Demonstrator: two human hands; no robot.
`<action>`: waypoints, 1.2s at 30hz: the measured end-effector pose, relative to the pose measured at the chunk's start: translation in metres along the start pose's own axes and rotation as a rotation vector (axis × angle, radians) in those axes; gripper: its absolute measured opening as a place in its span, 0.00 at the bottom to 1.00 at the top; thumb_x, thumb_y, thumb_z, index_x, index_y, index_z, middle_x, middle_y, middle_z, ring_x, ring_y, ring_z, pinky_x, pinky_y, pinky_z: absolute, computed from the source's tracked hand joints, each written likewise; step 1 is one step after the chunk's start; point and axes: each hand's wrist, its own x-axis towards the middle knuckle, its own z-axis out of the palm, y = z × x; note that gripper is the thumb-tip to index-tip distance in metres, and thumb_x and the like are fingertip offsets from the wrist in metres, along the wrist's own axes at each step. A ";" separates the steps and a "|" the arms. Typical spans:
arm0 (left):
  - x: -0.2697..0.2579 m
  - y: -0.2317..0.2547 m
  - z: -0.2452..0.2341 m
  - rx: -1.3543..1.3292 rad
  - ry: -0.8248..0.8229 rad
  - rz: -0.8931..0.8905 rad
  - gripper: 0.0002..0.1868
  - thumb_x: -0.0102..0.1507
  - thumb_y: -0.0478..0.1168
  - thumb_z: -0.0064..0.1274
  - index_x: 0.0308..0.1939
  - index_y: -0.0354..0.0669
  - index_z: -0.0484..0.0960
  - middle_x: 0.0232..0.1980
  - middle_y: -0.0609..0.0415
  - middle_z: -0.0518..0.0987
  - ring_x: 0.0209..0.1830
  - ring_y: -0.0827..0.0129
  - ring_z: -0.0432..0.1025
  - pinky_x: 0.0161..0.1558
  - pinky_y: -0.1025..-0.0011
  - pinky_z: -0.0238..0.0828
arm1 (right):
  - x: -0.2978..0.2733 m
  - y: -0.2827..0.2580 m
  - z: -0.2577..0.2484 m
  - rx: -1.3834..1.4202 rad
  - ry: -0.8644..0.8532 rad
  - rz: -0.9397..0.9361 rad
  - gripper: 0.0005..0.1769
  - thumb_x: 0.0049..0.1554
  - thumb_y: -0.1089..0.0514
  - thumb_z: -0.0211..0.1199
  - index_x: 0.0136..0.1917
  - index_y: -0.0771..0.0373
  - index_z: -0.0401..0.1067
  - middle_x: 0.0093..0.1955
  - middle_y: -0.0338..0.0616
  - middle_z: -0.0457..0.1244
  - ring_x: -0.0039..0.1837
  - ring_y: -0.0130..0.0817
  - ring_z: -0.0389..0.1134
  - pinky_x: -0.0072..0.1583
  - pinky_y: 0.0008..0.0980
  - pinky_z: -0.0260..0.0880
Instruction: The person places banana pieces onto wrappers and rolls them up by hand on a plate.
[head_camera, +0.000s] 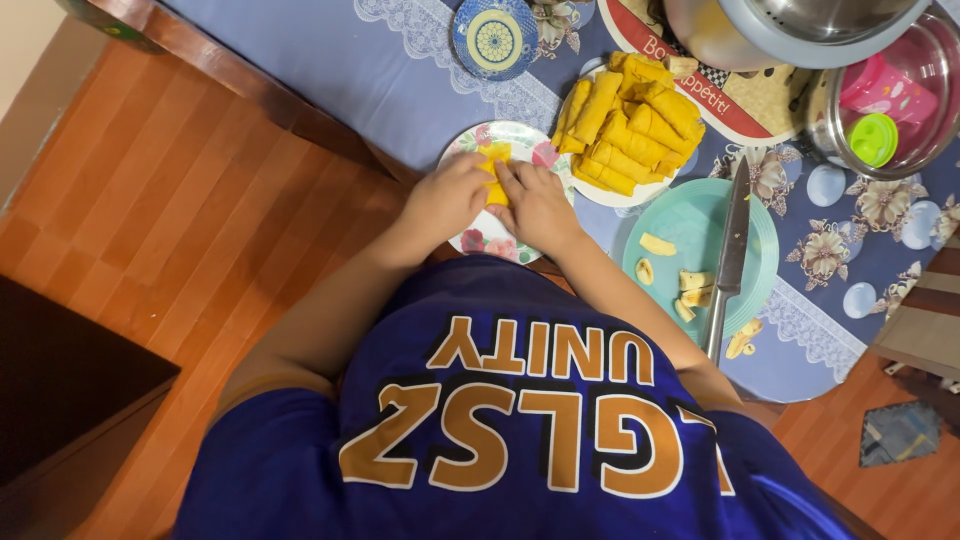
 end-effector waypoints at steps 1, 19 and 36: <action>0.002 -0.002 0.001 -0.040 0.107 -0.089 0.09 0.65 0.37 0.52 0.48 0.41 0.81 0.55 0.48 0.79 0.55 0.53 0.75 0.54 0.60 0.74 | 0.002 0.000 -0.001 -0.026 -0.028 0.012 0.40 0.57 0.43 0.67 0.75 0.67 0.64 0.62 0.51 0.62 0.61 0.50 0.62 0.62 0.45 0.61; 0.019 -0.009 0.030 0.210 0.049 -0.198 0.06 0.67 0.40 0.53 0.44 0.43 0.80 0.43 0.52 0.79 0.47 0.57 0.76 0.41 0.59 0.74 | 0.008 0.002 0.004 -0.160 -0.104 0.001 0.48 0.55 0.33 0.66 0.75 0.67 0.62 0.60 0.51 0.60 0.61 0.49 0.61 0.63 0.45 0.58; -0.011 0.003 0.001 0.308 -0.071 0.228 0.34 0.54 0.50 0.64 0.60 0.36 0.77 0.63 0.50 0.75 0.64 0.58 0.66 0.62 0.60 0.63 | 0.007 0.005 0.003 -0.087 -0.081 -0.033 0.42 0.55 0.43 0.69 0.74 0.69 0.63 0.62 0.52 0.61 0.62 0.50 0.61 0.64 0.45 0.60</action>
